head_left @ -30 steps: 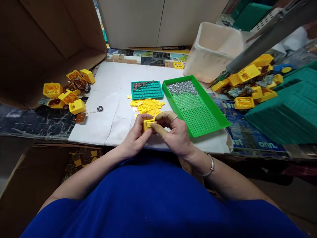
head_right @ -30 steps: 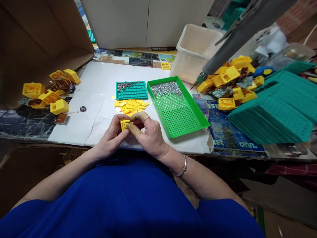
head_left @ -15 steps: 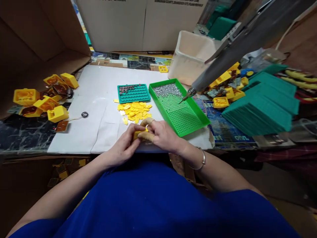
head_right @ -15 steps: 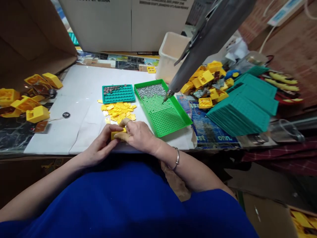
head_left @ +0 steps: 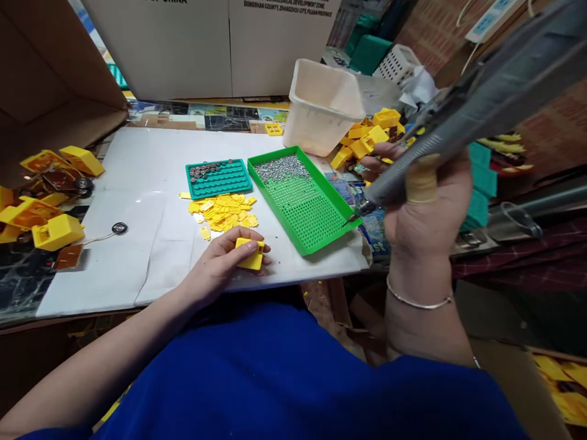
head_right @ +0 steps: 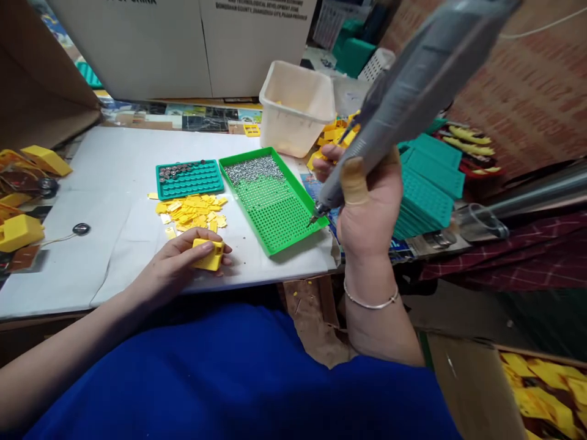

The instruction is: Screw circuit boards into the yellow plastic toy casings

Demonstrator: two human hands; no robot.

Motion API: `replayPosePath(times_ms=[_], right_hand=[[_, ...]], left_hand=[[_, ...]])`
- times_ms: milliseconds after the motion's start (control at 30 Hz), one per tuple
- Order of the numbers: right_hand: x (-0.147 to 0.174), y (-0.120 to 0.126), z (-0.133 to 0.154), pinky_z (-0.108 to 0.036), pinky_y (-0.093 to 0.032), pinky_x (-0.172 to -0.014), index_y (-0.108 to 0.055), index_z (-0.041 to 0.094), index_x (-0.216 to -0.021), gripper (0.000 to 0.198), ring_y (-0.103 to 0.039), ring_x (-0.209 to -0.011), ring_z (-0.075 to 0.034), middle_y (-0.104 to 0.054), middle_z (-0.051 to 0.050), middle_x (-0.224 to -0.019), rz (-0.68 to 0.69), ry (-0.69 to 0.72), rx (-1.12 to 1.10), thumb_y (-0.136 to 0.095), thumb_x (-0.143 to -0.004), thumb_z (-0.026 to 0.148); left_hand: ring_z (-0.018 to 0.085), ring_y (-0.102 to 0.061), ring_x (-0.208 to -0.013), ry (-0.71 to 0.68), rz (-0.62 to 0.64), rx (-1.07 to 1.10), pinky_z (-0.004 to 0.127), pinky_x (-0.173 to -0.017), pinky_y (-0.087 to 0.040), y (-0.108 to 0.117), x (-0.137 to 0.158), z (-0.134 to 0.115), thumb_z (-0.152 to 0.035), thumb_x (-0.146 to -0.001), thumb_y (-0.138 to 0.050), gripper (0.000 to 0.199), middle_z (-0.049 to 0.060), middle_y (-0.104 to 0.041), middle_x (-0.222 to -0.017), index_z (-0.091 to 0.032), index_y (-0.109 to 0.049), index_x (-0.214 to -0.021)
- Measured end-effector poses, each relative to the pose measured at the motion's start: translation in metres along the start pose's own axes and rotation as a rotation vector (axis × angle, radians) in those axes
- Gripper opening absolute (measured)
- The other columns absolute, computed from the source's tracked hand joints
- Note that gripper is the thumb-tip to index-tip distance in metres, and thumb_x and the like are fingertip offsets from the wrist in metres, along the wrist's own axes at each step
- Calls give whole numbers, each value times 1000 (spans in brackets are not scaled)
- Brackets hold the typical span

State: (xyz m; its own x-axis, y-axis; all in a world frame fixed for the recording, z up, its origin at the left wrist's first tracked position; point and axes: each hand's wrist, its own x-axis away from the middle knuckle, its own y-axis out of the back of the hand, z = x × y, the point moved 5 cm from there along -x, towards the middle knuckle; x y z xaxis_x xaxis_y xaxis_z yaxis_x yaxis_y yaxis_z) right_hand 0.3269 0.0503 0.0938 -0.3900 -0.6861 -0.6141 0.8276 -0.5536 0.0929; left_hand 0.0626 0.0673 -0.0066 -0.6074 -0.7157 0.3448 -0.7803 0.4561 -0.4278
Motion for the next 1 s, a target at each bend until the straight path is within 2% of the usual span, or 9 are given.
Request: replayPosePath(times_ms=[67,100,200,267,400,533,700,867,1000], right_hand=[[-12,-8,-8,-37,-59,-70,-56,29,-91,45,-69,-70,-17,-65,4,-77,22,-28,-147,-81,-68,58],[-15,-18,-11,-34,-57,-64,-54,28,-86,45,-65,-61,-15,-61,5,-70,69,-58,-178,-83,-65,56],[-18,-51,-19,-30,-50,-55,-50,27,-80,40,-53,-50,-11,-52,6,-59,207,-119,-171,-74,-74,59],[-16,-68,-24,-30,-46,-53,-49,28,-81,41,-49,-49,-11,-50,6,-58,220,-108,-178,-66,-79,65],[-13,-90,-40,-30,-45,-53,-46,28,-85,47,-50,-52,-12,-51,6,-60,198,-92,-189,-63,-80,71],[-13,-96,-49,-30,-46,-56,-44,28,-82,45,-49,-52,-12,-49,6,-58,162,-84,-192,-60,-83,71],[-12,-97,-52,-29,-45,-54,-45,28,-83,45,-50,-52,-12,-50,6,-57,165,-84,-208,-64,-81,69],[-8,-98,-56,-31,-45,-59,-44,28,-83,47,-51,-56,-12,-53,3,-62,207,-105,-42,-48,-88,75],[-7,-96,-51,-32,-46,-58,-46,28,-83,43,-53,-57,-15,-53,3,-62,194,-89,-53,-52,-89,69]], left_hand=[[19,-72,-81,19,9,6,30,-68,-58,-8,-7,3,-39,-78,-77,32,5,-72,-93,-17,-61,-95],[19,-72,-80,17,11,3,29,-67,-57,-10,-10,4,-39,-78,-77,32,5,-72,-92,-17,-61,-94],[20,-71,-78,7,0,-9,28,-62,-57,-14,-15,6,-41,-79,-76,32,5,-71,-87,-17,-60,-93],[20,-70,-79,4,-15,-14,28,-61,-57,-13,-15,6,-41,-79,-76,31,5,-70,-86,-17,-60,-92],[19,-69,-78,8,-6,-3,28,-61,-57,-12,-15,4,-39,-81,-75,28,4,-70,-83,-17,-59,-91],[18,-68,-77,15,13,10,28,-61,-58,-12,-16,4,-39,-82,-74,28,4,-68,-81,-17,-59,-91],[18,-69,-77,16,18,18,28,-62,-58,-11,-17,5,-38,-84,-73,26,3,-68,-82,-17,-59,-92],[18,-69,-79,15,6,12,29,-64,-59,-11,-16,6,-38,-83,-73,28,4,-69,-84,-16,-58,-93],[18,-70,-77,19,-6,7,29,-63,-59,-10,-15,6,-39,-82,-75,31,4,-69,-84,-17,-57,-93]])
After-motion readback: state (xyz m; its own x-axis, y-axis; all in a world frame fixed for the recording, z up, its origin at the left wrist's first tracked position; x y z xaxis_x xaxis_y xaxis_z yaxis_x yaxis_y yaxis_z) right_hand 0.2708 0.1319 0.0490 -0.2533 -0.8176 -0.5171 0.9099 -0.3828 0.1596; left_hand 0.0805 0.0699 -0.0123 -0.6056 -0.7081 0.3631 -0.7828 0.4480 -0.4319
